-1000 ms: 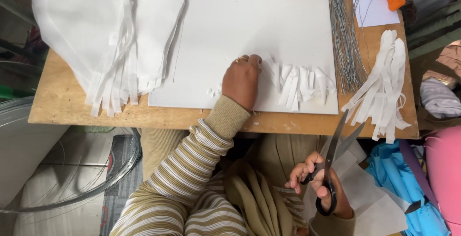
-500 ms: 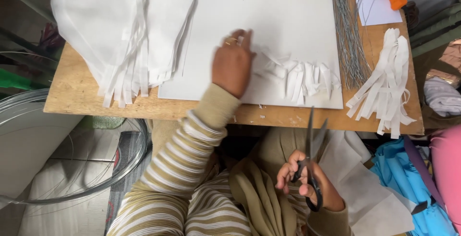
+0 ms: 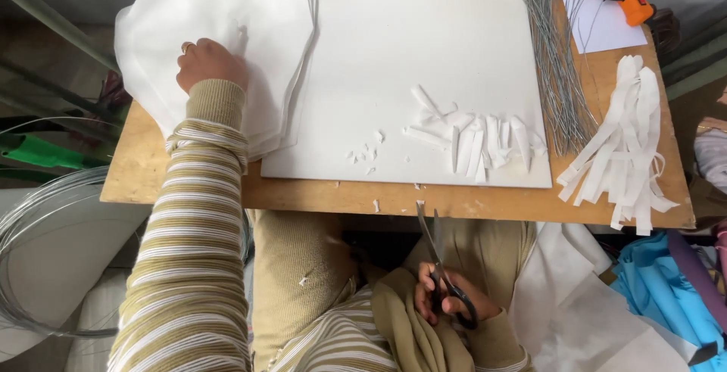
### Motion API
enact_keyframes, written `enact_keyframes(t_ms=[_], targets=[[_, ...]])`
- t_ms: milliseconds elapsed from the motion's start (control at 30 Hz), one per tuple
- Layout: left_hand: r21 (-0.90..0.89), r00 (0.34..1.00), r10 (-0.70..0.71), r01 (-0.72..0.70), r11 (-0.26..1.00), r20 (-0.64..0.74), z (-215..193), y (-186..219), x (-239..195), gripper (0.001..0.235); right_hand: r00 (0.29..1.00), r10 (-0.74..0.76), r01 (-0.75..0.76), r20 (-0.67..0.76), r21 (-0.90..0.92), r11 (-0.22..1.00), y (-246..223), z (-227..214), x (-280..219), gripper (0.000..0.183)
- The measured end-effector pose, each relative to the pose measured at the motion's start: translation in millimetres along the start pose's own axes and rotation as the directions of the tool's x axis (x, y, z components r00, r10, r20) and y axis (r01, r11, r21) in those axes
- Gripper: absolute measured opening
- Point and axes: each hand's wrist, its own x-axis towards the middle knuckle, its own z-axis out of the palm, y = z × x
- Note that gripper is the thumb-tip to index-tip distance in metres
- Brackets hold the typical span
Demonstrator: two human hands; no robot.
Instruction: Cutting thin strips and small pieces of white fabric using scissors on a wooden workbench.
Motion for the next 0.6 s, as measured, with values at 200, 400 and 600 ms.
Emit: enact_keyframes(t_ms=[200,400,600], targets=[[-0.004,0.986,0.096,-0.097,0.995,-0.135,41.5,-14.1,30.4,0.028,0.996,0.010,-0.008,0.088,-0.029,1.000,0.2,-7.1,-4.5,0.061],[-0.885,0.980,0.173,0.004,0.466,0.096,-75.3,-0.2,-48.2,0.016,0.992,0.029,-0.032,0.122,0.025,0.999,-0.9,-9.6,-15.5,0.065],[-0.969,0.764,0.612,0.248,0.012,0.204,-207.4,75.3,-205.9,0.029,0.933,-0.186,0.134,0.309,0.181,0.974,15.4,-38.4,-28.9,0.061]])
